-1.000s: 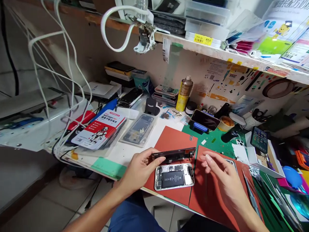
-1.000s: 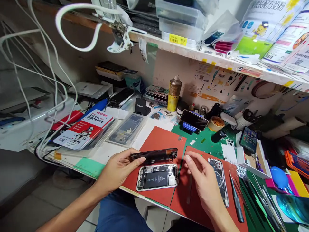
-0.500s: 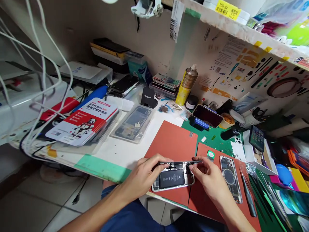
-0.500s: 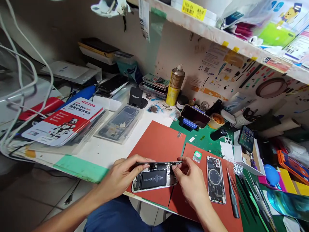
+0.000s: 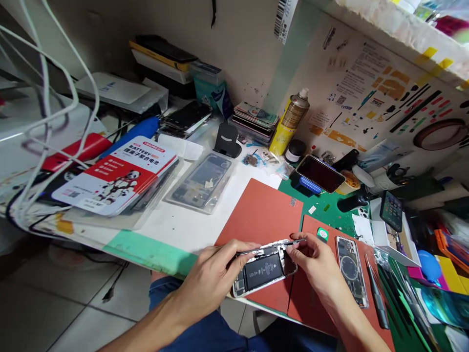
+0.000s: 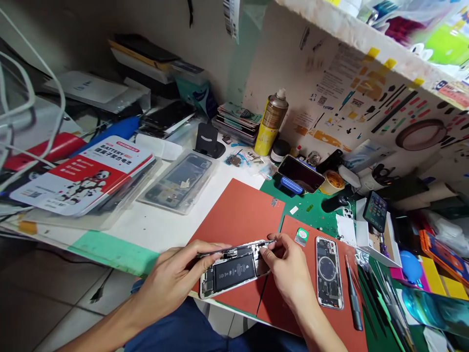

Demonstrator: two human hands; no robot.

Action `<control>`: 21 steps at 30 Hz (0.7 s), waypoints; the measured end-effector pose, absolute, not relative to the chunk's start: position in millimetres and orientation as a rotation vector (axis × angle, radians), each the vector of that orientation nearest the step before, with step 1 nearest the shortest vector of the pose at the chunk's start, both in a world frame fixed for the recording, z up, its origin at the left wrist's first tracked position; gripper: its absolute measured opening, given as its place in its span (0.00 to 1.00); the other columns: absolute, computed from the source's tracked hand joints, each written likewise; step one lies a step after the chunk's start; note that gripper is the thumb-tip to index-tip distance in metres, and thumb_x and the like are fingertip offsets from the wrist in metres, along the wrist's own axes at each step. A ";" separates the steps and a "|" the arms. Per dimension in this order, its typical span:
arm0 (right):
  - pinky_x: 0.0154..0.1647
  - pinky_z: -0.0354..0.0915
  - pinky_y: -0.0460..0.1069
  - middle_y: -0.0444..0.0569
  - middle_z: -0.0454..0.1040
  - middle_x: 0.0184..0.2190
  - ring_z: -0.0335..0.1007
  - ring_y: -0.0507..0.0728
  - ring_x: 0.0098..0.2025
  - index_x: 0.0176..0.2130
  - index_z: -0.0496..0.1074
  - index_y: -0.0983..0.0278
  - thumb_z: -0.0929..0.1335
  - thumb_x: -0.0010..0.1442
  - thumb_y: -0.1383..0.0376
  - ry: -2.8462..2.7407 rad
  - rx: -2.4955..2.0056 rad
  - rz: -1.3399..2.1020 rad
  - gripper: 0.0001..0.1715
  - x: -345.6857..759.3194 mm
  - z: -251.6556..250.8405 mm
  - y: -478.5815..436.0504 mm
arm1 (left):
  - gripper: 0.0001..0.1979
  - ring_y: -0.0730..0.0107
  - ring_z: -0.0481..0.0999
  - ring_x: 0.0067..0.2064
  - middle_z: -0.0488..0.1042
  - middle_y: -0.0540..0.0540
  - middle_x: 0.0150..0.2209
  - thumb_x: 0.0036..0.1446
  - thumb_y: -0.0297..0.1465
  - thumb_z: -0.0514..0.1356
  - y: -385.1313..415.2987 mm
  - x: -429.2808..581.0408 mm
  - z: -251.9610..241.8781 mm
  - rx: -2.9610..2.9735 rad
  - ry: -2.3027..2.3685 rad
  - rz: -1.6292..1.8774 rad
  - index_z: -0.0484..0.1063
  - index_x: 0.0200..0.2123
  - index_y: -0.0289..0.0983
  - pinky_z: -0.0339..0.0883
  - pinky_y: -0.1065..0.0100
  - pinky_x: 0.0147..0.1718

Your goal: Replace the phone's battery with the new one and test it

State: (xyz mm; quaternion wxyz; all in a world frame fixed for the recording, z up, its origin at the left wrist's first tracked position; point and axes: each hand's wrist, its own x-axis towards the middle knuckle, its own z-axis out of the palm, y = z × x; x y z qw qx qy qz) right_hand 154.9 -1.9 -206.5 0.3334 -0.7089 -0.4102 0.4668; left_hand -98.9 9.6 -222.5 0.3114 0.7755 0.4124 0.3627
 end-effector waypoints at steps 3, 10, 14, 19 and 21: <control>0.36 0.70 0.52 0.48 0.74 0.35 0.73 0.60 0.37 0.48 0.76 0.62 0.74 0.54 0.52 -1.055 -1.879 1.214 0.26 151.9 -205.1 1.1 | 0.14 0.73 0.86 0.45 0.85 0.54 0.46 0.74 0.27 0.54 10.9 -98.7 -223.9 2.045 1.092 0.977 0.78 0.52 0.46 0.77 0.75 0.42; 0.33 0.67 0.51 0.47 0.75 0.35 0.71 0.59 0.35 0.48 0.77 0.62 0.75 0.52 0.49 -1.068 -1.946 1.172 0.28 146.4 -198.3 3.2 | 0.11 0.70 0.86 0.44 0.86 0.53 0.46 0.73 0.27 0.56 10.7 -96.2 -230.8 1.971 1.101 1.004 0.76 0.51 0.44 0.79 0.72 0.42; 0.33 0.66 0.51 0.46 0.76 0.34 0.70 0.58 0.33 0.49 0.77 0.62 0.76 0.52 0.50 -1.093 -1.985 1.127 0.29 145.5 -199.8 4.8 | 0.12 0.71 0.86 0.45 0.85 0.54 0.46 0.73 0.25 0.56 10.7 -97.0 -232.2 1.997 1.072 1.023 0.75 0.52 0.45 0.78 0.72 0.44; 0.33 0.67 0.51 0.47 0.77 0.36 0.72 0.59 0.34 0.51 0.77 0.61 0.75 0.53 0.51 -1.114 -2.011 1.096 0.29 144.8 -202.8 3.5 | 0.12 0.71 0.86 0.45 0.85 0.53 0.46 0.73 0.25 0.56 10.1 -98.4 -234.1 2.008 1.071 1.037 0.75 0.52 0.44 0.78 0.72 0.44; 0.32 0.68 0.52 0.48 0.78 0.36 0.73 0.59 0.34 0.51 0.76 0.61 0.75 0.54 0.51 -1.120 -2.018 1.090 0.29 144.5 -203.7 3.0 | 0.12 0.72 0.86 0.45 0.85 0.53 0.46 0.73 0.25 0.56 9.9 -98.7 -234.7 2.006 1.071 1.036 0.74 0.52 0.44 0.78 0.72 0.45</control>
